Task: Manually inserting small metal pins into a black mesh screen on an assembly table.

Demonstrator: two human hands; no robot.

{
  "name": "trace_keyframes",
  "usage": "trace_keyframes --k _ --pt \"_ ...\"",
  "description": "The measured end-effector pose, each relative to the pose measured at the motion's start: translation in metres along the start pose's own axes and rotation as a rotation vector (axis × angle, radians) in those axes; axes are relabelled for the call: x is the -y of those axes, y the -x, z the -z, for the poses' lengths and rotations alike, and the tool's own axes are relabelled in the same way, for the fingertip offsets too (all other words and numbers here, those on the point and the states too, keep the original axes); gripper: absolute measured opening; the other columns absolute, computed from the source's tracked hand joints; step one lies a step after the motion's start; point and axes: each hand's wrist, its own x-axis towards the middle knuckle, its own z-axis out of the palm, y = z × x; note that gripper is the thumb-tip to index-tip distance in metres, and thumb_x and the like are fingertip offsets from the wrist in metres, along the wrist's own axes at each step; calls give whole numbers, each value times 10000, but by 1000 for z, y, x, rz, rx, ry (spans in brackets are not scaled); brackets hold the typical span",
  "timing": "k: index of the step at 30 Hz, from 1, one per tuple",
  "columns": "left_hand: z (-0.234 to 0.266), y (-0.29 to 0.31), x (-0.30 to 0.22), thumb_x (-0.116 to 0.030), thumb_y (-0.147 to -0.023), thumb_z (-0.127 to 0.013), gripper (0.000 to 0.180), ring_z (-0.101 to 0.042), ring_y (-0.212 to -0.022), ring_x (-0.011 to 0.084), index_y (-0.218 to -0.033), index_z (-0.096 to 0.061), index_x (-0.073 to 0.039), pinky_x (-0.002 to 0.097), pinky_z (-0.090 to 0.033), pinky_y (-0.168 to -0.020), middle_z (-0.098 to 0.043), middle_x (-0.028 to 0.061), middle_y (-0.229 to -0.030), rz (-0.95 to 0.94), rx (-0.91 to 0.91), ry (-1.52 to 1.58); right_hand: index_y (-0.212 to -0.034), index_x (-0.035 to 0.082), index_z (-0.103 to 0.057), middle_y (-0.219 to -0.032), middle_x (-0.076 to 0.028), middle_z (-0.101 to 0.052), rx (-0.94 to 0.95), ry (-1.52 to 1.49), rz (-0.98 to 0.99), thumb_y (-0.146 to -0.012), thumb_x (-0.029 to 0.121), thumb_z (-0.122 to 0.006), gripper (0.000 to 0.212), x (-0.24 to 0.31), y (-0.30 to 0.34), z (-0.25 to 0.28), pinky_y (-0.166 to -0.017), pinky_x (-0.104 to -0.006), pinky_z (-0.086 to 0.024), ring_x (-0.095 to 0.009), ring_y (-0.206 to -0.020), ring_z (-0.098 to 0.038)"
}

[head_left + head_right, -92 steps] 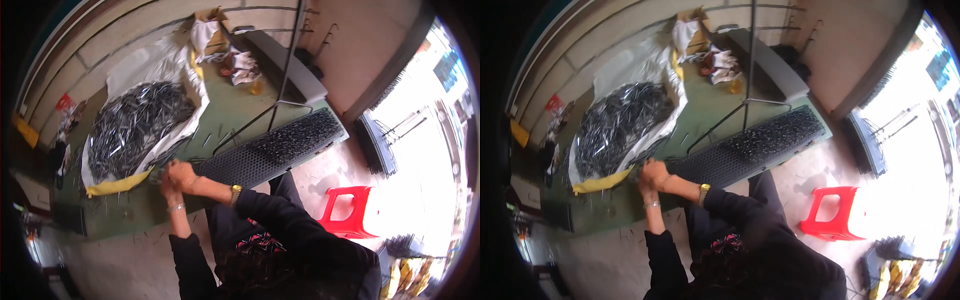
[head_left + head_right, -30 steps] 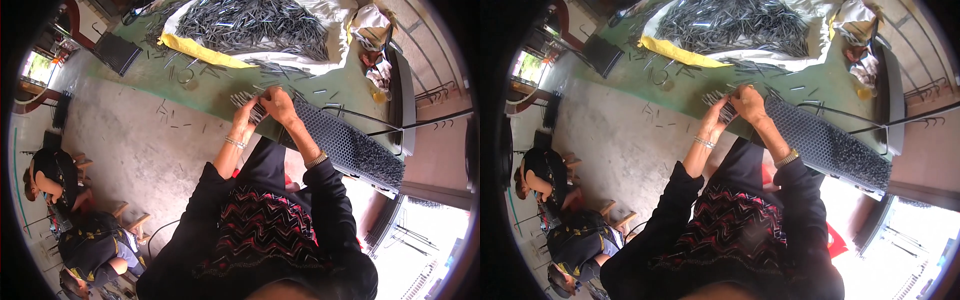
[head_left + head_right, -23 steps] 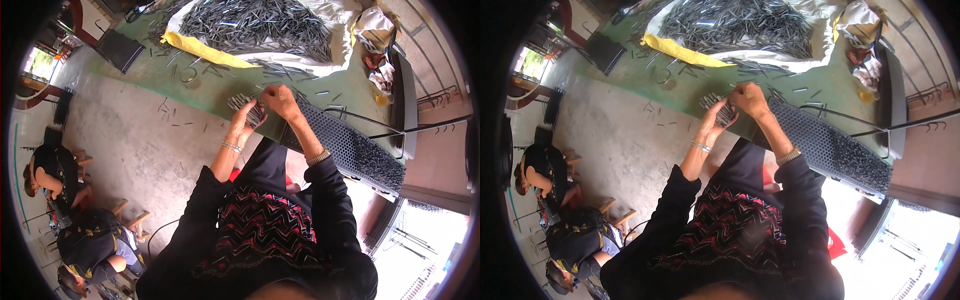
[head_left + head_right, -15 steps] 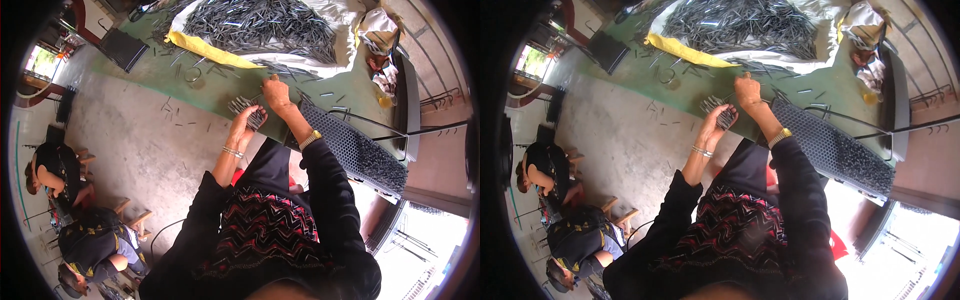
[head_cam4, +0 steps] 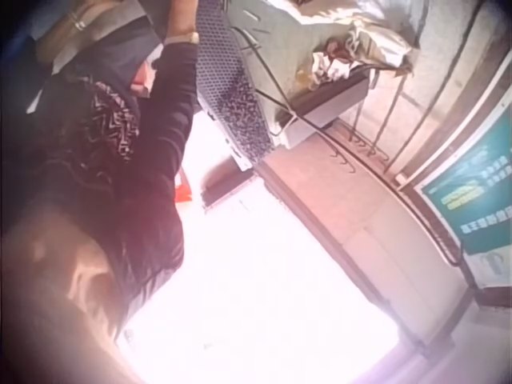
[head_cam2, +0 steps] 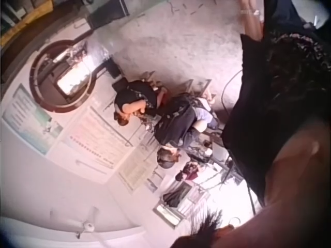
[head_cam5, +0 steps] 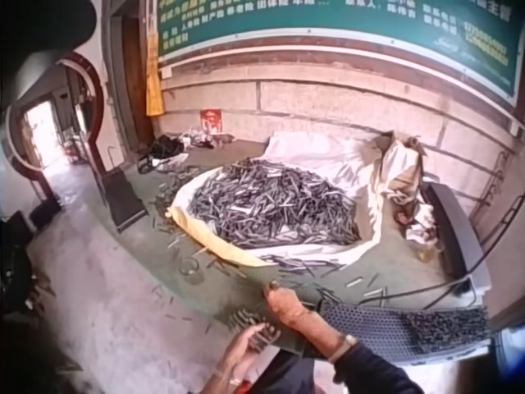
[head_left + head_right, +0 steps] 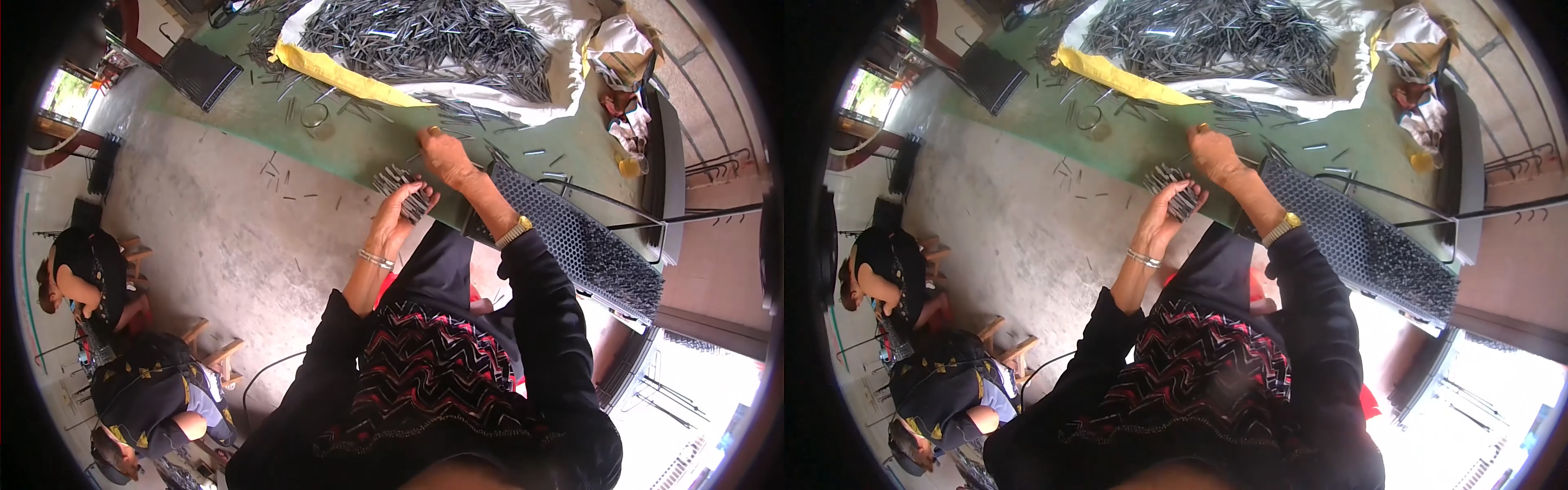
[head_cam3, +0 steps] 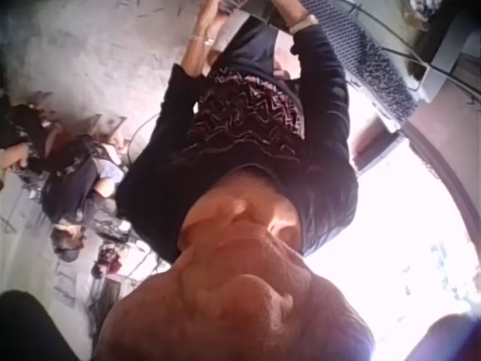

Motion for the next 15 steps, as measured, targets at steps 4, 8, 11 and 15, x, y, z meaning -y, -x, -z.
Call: trace_keyframes --k 4,8,11,15 --pt "4 1 -2 -32 -836 -651 116 -624 -856 217 -935 -596 -7 452 -544 -889 -631 89 -889 -20 -50 16 -974 -1 -587 -999 -225 -607 56 123 136 -778 26 -562 199 19 10 9 -726 -433 -563 -369 -940 -634" --pt "4 -8 -10 -53 -844 -652 135 -638 -884 233 -955 -588 -11 419 -556 -854 -646 104 -915 -24 -29 5 -947 -7 -609 -999 -220 -618 48 163 93 -777 63 -578 186 11 5 7 -721 -425 -562 -365 -900 -651" --pt "0 -20 -14 -74 -855 -646 150 -651 -921 257 -974 -579 -11 399 -564 -833 -655 126 -964 -41 13 -57 -906 -35 -634 -907 -222 -660 -10 61 -136 -779 114 -590 201 -3 8 10 -698 -405 -554 -348 -823 -674" --pt "-19 -20 -15 -109 -862 -648 158 -663 -892 250 -976 -588 -17 388 -566 -786 -669 128 -962 -59 -62 -53 -816 -48 -657 -646 -165 -655 8 -683 -443 -787 202 -620 254 8 16 55 -620 -332 -515 -233 -666 -679"
